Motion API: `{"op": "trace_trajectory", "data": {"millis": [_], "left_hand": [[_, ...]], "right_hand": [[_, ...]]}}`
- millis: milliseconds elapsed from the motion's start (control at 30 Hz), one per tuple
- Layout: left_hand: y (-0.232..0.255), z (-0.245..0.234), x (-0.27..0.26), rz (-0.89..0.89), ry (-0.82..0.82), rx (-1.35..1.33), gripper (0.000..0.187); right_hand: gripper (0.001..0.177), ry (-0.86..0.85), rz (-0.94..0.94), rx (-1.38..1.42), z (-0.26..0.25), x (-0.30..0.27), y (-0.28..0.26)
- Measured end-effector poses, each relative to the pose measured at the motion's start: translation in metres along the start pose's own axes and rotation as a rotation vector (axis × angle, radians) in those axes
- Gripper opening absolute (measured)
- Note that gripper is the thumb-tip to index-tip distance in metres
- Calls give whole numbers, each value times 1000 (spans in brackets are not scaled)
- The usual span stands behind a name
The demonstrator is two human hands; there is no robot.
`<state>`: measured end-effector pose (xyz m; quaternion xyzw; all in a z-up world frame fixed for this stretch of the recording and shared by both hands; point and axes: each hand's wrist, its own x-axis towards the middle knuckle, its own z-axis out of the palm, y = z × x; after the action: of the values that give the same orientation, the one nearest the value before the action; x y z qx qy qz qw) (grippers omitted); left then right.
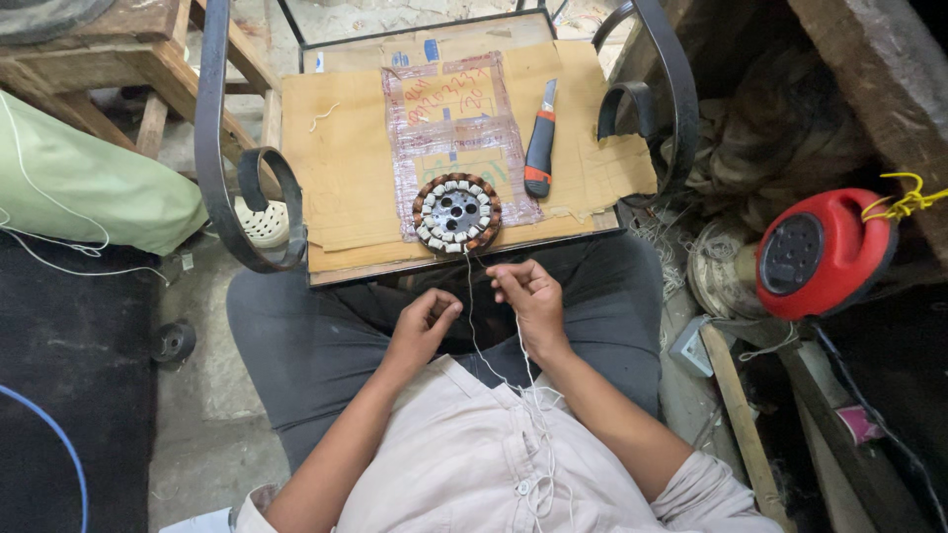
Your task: The person winds white wire around the slots of a motor stator by hand, pulling the wire taut and arranging it into the slots. The person uses a utility knife to cut the wire at one point.
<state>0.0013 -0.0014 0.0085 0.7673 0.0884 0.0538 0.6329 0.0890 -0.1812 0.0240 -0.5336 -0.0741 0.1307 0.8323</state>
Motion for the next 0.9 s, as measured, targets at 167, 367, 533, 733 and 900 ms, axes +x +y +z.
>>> {"op": "trace_trajectory", "data": {"millis": [167, 367, 533, 733, 900], "left_hand": [[46, -3, -13, 412, 221, 297, 8], [111, -15, 28, 612, 513, 675, 27], [131, -17, 69, 549, 228, 749, 16], [123, -20, 74, 474, 169, 729, 21], [134, -26, 73, 587, 303, 658, 18]], "right_hand": [[7, 17, -87, -75, 6, 2, 0], [7, 46, -148, -148, 10, 1, 2], [7, 28, -173, -148, 9, 2, -3], [7, 43, -133, -201, 0, -3, -3], [7, -4, -99, -224, -4, -2, 1]]}}
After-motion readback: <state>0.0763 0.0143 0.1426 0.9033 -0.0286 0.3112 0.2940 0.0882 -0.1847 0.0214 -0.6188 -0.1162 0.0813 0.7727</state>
